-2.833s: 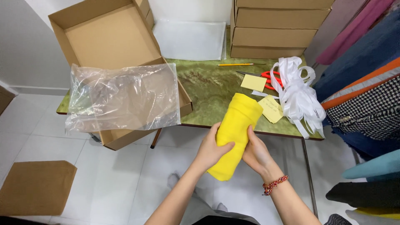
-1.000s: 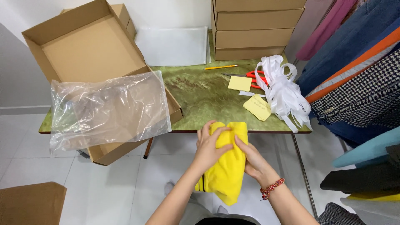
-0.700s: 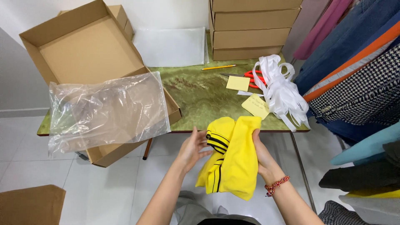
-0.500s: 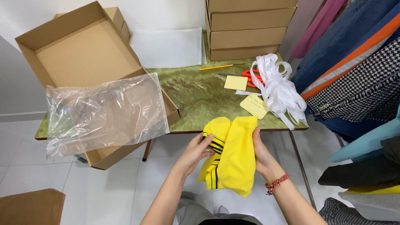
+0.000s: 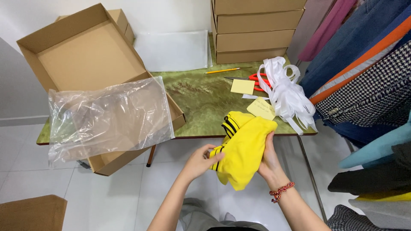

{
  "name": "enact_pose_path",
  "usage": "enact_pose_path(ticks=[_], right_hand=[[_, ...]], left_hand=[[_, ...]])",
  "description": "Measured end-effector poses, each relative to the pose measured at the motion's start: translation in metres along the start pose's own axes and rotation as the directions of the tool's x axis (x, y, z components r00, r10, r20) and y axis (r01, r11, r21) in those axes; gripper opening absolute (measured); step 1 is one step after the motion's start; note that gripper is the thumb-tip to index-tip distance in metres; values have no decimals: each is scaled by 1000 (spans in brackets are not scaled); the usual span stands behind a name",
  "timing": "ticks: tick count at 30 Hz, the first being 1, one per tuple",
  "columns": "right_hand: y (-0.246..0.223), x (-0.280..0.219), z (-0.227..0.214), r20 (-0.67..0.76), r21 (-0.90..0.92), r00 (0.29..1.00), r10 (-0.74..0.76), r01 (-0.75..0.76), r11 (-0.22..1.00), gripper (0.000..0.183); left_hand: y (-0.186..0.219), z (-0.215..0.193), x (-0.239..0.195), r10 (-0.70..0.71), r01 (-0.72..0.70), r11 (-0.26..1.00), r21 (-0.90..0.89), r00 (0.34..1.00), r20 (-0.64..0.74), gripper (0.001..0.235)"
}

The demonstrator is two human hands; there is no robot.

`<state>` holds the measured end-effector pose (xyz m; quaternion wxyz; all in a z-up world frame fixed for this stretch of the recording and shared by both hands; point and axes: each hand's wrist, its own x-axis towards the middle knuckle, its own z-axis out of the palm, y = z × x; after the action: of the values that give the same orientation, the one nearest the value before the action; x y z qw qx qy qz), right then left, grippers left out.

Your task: The person opens a cardboard box and removes a yellow shirt wrapped in plastic. They place the shirt on a hanger and hang it on a clothing rack. The person then folds the plastic wrap, places it back into the box, closes the box, and ties it with a white ribbon.

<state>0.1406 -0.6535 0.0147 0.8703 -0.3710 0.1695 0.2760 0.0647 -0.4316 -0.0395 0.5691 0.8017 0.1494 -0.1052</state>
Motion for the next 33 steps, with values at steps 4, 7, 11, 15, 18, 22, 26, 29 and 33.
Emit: enact_pose_path(ticks=[4,7,11,15,18,22,26,29,33], right_hand=[[3,-4,-1,-1,26,1000,6,-6,1000,68],[-4,-7,-6,-6,59,1000,-3,3,998,70],[-4,-1,-47,-59,-115,994,-94,87,990,49],[4,31,-125,-100,-455,936,-337,259,852,23],[-20,-2,-83,137,-714,734,-665,539,448,41],[-58,-37,-33,602,-711,536,-592,697,-92,40],[-62,-43,-26,571,-786,742,-351,618,28,43],[-59,-41,-38,467,-808,794,-389,562,177,26],[-64,-50,-45,318,-687,829,-460,536,490,5]], left_hand=[[-3,-1,1,-39,35,999,41,996,84,74],[15,-5,-5,48,-43,987,154,999,-24,43],[62,-13,-22,259,-119,863,490,938,-229,33],[58,-5,3,576,-388,767,512,767,-282,58],[76,16,6,664,-533,715,452,721,-199,55],[104,37,6,725,-636,670,383,671,-154,56],[121,57,6,711,-649,697,306,683,-170,53],[132,72,0,630,-611,776,156,742,-230,43],[113,106,9,328,-400,866,-299,907,-264,44]])
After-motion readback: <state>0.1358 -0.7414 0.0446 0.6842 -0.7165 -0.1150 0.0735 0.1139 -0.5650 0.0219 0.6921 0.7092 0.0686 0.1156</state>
